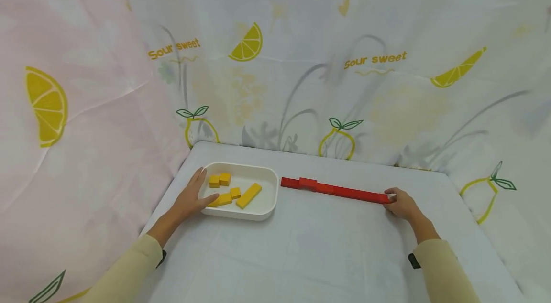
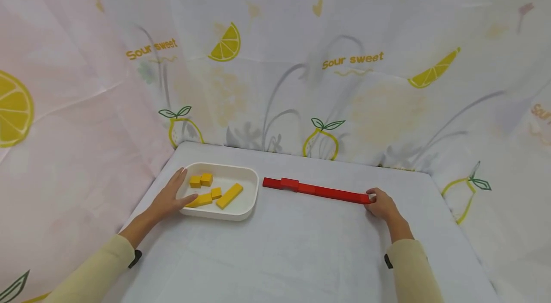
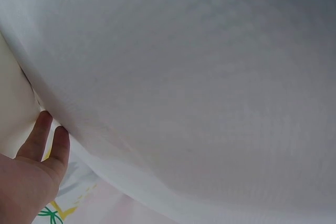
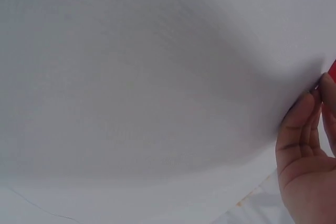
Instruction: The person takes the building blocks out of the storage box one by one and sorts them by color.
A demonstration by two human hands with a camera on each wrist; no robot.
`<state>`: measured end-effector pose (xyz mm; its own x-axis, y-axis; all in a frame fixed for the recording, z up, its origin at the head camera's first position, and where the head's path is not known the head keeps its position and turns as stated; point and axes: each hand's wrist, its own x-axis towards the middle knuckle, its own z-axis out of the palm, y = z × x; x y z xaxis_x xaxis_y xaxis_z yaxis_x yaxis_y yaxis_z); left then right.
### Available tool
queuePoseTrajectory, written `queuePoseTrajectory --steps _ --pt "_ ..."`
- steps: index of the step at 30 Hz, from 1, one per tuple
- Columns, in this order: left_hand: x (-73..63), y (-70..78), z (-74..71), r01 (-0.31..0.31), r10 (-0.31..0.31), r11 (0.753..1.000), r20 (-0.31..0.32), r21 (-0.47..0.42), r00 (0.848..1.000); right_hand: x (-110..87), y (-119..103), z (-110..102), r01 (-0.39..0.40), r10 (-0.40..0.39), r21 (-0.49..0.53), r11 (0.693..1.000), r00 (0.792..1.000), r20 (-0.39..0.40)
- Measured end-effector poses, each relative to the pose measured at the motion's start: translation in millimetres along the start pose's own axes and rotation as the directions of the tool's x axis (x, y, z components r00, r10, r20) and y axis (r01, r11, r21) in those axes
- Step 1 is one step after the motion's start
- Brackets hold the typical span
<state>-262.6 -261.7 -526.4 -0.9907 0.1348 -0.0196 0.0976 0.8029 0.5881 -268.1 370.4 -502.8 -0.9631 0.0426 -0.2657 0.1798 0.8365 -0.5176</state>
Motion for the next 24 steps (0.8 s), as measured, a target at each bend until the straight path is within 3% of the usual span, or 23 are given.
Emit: queuePoseTrajectory --steps 11,15,18,24 --pt "1.3 2.8 5.2 -0.008 0.008 1.0 0.01 -0.013 1.0 -10.9 14.4 -12.2 -0.034 0.034 -0.001 0.999 0.999 0.039" --pt "0.5 0.4 2.6 -0.018 0.018 1.0 0.004 -0.013 1.0 -16.5 16.1 -12.7 0.038 -0.04 -0.067 0.997 0.998 -0.037" --pt "1.1 -1.0 0.6 -0.022 0.022 1.0 -0.003 -0.011 1.0 -18.5 15.9 -10.8 0.096 -0.116 -0.154 0.983 0.986 -0.122" --pt "0.6 -2.0 -1.6 -0.006 0.006 1.0 0.006 -0.001 1.0 -18.8 4.3 -7.0 0.096 -0.155 -0.284 0.954 0.969 -0.193"
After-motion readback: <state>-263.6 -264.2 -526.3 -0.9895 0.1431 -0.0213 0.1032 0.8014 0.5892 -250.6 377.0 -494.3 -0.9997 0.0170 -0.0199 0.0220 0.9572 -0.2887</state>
